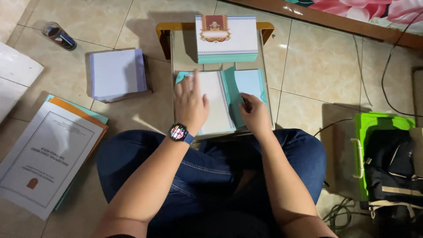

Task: Manually assembling invitations by folding paper inserts and placing them into decorative folders before stacking them in a box.

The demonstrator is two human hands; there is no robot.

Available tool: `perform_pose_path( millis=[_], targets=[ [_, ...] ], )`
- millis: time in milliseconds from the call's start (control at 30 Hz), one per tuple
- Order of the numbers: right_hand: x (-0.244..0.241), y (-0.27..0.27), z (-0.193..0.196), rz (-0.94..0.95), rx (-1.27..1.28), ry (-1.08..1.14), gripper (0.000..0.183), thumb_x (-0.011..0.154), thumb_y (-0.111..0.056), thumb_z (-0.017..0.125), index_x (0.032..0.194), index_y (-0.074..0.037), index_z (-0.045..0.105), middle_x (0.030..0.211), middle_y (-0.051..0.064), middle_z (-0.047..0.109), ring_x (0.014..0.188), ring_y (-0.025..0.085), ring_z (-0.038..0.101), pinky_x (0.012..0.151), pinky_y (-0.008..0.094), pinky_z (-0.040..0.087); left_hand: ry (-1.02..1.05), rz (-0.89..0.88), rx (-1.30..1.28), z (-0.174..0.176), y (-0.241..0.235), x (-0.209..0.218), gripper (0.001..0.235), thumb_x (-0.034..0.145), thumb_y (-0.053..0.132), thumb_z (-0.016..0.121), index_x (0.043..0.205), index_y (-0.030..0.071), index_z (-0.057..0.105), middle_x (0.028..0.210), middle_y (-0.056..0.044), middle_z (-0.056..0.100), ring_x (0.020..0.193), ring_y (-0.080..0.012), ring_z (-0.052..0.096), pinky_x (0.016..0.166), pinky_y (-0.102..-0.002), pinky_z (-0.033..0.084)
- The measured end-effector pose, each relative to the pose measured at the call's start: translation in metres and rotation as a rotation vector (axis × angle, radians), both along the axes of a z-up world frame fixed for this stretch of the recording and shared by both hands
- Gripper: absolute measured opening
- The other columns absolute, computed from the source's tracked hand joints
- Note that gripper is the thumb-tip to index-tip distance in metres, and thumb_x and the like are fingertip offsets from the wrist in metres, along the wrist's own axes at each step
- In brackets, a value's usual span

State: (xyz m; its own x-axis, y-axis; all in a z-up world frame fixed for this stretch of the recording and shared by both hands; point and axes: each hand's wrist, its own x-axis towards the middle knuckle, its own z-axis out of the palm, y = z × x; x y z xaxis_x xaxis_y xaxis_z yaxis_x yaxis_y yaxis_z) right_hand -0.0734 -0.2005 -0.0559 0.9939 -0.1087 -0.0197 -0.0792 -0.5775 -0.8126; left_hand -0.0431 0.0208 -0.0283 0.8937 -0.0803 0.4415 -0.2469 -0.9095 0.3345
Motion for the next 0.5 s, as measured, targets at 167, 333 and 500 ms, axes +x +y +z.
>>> perform_pose_path(
  millis=[167,333,500],
  targets=[
    [-0.007,0.008,0.009,0.069,-0.007,-0.075,0.030,0.098,-0.012,0.066,0.127,-0.003,0.069,0.109,0.019,0.072,0.091,0.033,0.074,0.076,0.041,0.059,0.025,-0.243,0.090,-0.023,-0.014,0.007,0.040,0.093,0.022,0.061,0.132,0.012,0.062,0.140,-0.016,0.052,0.136,-0.0384,0.041,0.108,-0.056,0.033],
    [-0.020,0.027,0.044,0.235,0.057,-0.129,0.026,0.105,-0.022,0.055,0.114,-0.006,0.075,0.109,0.018,0.073,0.099,0.038,0.071,0.080,0.046,0.056,0.262,-0.209,0.052,-0.025,-0.018,0.014,0.054,0.097,0.013,0.044,0.149,0.004,0.035,0.152,-0.020,0.043,0.146,-0.0367,0.034,0.121,-0.056,0.022],
    [-0.020,0.034,0.062,0.481,-0.380,-0.432,0.020,0.090,0.002,0.067,0.110,0.005,0.069,0.120,0.022,0.069,0.121,0.045,0.061,0.099,0.053,0.053,0.168,-0.190,0.115,-0.021,-0.015,0.003,0.051,0.101,0.035,0.048,0.148,0.016,0.051,0.158,-0.017,0.042,0.149,-0.0404,0.031,0.121,-0.061,0.018]
  ],
)
